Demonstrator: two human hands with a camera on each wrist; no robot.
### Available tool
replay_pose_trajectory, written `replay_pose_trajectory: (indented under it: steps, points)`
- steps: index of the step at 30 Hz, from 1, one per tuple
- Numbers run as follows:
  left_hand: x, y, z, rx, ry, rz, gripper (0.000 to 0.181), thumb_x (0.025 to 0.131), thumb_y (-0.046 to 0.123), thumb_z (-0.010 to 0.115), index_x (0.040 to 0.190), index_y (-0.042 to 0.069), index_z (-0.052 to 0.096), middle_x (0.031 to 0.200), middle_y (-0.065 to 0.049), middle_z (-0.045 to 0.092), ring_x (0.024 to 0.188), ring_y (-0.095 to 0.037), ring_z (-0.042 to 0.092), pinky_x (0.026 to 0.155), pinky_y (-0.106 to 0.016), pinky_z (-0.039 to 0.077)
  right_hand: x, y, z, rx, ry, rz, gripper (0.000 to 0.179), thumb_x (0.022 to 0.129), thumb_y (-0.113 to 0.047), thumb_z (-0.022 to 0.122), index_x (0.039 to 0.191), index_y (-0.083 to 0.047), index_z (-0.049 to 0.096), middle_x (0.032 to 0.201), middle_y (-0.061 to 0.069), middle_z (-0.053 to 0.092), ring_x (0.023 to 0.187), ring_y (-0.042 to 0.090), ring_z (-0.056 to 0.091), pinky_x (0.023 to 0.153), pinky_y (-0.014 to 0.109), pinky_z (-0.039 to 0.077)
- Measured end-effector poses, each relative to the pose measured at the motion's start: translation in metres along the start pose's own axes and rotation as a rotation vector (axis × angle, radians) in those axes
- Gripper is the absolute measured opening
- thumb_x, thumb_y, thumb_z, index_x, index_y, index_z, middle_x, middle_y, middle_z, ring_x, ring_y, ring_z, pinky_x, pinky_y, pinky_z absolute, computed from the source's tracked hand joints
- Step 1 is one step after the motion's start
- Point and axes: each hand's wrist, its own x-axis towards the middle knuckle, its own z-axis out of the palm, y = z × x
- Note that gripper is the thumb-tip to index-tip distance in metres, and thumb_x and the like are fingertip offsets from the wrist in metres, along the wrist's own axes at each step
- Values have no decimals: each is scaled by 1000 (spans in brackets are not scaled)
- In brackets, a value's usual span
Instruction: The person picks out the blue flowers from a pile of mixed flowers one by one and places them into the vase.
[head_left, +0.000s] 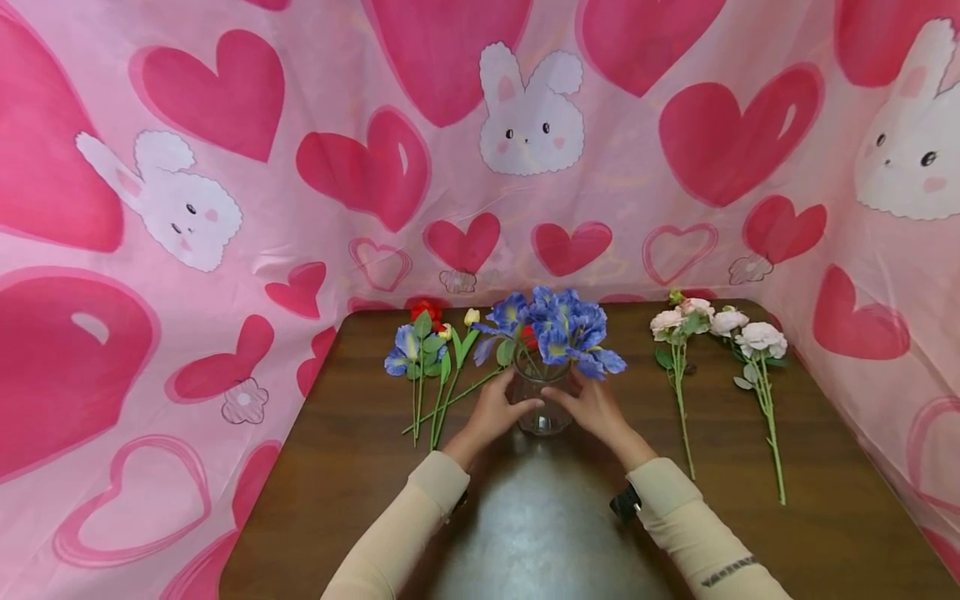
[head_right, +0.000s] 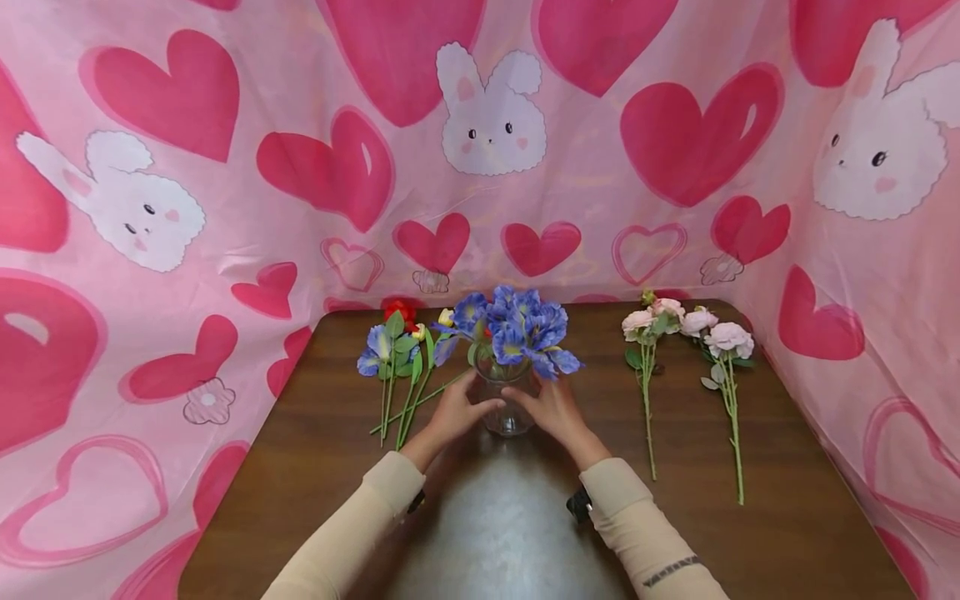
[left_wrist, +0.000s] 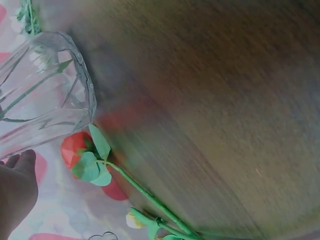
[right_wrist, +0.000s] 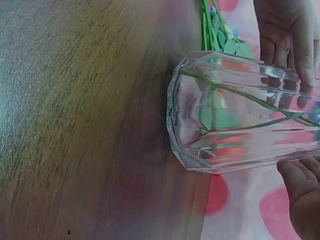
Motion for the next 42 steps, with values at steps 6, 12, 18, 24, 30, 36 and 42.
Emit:
replay_pose_trajectory:
  steps: [6,12,18,24,30,36,42]
  points:
    - [1,0,-7,31,-8,-21,69,82,27,79,139,2,50,128,-13,61,115,-29,59,89,-48,50,1,-1,0,-42,1,13,74,84,-25,78,145,-1,43,148,22,38,119,46,51,88,53,48]
    - [2,-6,-24,-11,45,-10,65,82,21,80,136,-1,52,132,-19,57,119,-35,56,92,-50,48,-1,-2,0,-75,16,36,74,84,-26,78,144,1,44,147,25,39,113,48,54,87,54,48]
    - [-7,-18,-54,-76,158,-76,51,84,17,78,128,-2,60,122,-21,63,112,-38,59,91,-51,48,-2,-4,0,-58,14,44,75,84,-23,78,144,3,42,148,26,36,114,49,53,89,54,47]
    - [-16,-31,-94,-7,306,-190,36,86,15,76,118,-1,67,110,-19,68,99,-28,66,84,-41,54,-2,-5,1,-22,3,64,76,85,-22,77,146,3,39,149,25,34,117,49,51,90,53,46]
    - [-31,-43,-118,124,424,-245,23,84,13,77,101,-2,73,89,-13,72,81,-26,69,71,-41,56,-4,-3,1,5,-20,146,79,85,-27,76,146,5,36,144,31,37,119,48,49,92,53,45]
    - [-44,-53,-129,212,415,-375,22,86,18,76,96,-2,74,84,-12,72,77,-25,68,67,-40,55,-4,-3,1,3,-36,171,79,87,-28,75,146,5,36,143,32,38,121,48,49,93,53,45]
    - [-52,-60,-135,334,383,-545,19,84,21,76,88,2,75,76,-7,70,72,-23,64,65,-39,51,-4,-4,0,0,-33,163,78,86,-29,75,146,3,37,143,31,39,121,47,49,93,53,45]
